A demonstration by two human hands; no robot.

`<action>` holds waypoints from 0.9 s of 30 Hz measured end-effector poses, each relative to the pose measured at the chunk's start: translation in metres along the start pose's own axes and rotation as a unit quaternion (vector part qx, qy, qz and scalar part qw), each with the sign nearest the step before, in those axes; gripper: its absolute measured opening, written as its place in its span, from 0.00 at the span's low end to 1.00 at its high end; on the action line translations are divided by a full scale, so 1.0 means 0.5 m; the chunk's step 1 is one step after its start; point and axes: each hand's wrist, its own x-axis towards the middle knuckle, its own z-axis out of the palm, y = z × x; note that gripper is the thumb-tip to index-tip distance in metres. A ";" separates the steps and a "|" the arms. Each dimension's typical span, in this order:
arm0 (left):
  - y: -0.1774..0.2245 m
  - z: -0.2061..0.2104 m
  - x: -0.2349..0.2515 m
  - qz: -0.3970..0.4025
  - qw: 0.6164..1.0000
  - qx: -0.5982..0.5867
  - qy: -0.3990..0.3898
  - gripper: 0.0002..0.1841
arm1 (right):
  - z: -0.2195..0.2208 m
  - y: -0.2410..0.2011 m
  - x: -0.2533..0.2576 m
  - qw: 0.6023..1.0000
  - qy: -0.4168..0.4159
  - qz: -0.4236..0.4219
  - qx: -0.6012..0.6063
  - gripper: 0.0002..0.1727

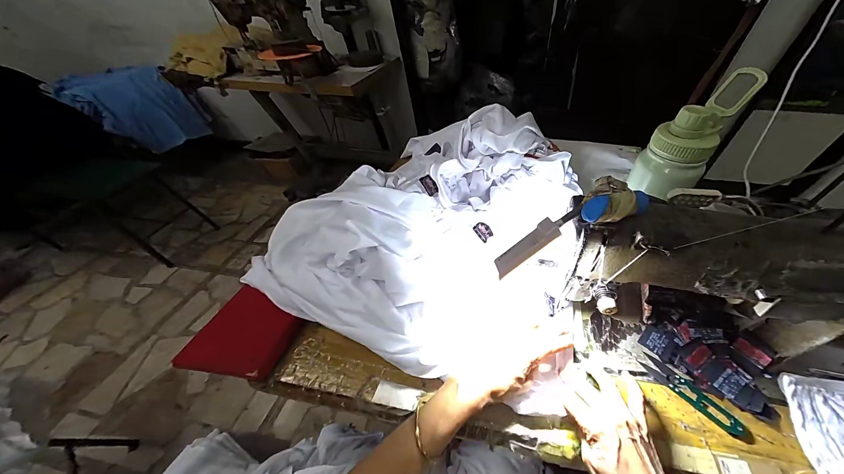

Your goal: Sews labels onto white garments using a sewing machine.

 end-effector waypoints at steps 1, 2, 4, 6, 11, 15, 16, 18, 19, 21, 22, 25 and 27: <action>-0.008 0.007 0.002 0.007 1.000 0.019 0.009 0.21 | -0.003 -0.002 0.000 1.000 -0.007 -0.004 -0.013 0.21; -0.014 0.013 -0.001 0.011 1.000 0.026 0.011 0.19 | -0.005 -0.004 -0.001 1.000 -0.012 -0.009 -0.021 0.21; -0.013 0.011 -0.017 0.005 1.000 0.014 -0.001 0.19 | 0.001 -0.004 -0.006 0.999 -0.011 -0.013 -0.038 0.22; -0.006 0.006 -0.036 -0.007 0.999 -0.025 -0.021 0.20 | 0.004 -0.007 -0.010 0.999 -0.014 -0.015 -0.051 0.20; -0.008 0.009 -0.051 0.017 0.998 -0.062 -0.002 0.20 | -0.008 -0.017 0.000 0.997 -0.048 0.001 -0.054 0.20; -0.024 0.009 -0.036 0.022 0.999 -0.044 -0.017 0.19 | -0.005 -0.007 0.019 0.998 -0.050 0.012 -0.045 0.18; -0.029 0.007 -0.030 0.012 0.999 -0.034 -0.034 0.19 | -0.002 -0.001 0.027 0.998 -0.043 0.014 -0.045 0.18; -0.041 0.004 -0.016 -0.022 0.996 -0.034 -0.079 0.20 | 0.012 0.016 0.045 0.998 -0.019 0.019 -0.050 0.18; -0.047 0.001 -0.007 -0.039 0.994 -0.050 -0.094 0.19 | 0.018 0.024 0.054 0.998 -0.017 0.028 -0.048 0.19; -0.057 -0.004 0.015 -0.055 0.992 -0.071 -0.091 0.18 | 0.028 0.037 0.073 0.998 -0.020 0.045 -0.040 0.18; -0.067 -0.002 0.024 -0.047 0.994 -0.060 -0.075 0.17 | 0.031 0.042 0.083 0.998 -0.021 0.054 -0.036 0.18; -0.089 0.007 0.032 -0.018 0.991 -0.118 -0.054 0.22 | 0.040 0.056 0.104 0.997 -0.006 0.079 -0.011 0.19; -0.088 0.006 0.024 -0.008 0.985 -0.164 -0.055 0.21 | 0.043 0.059 0.107 0.996 0.009 0.088 0.004 0.20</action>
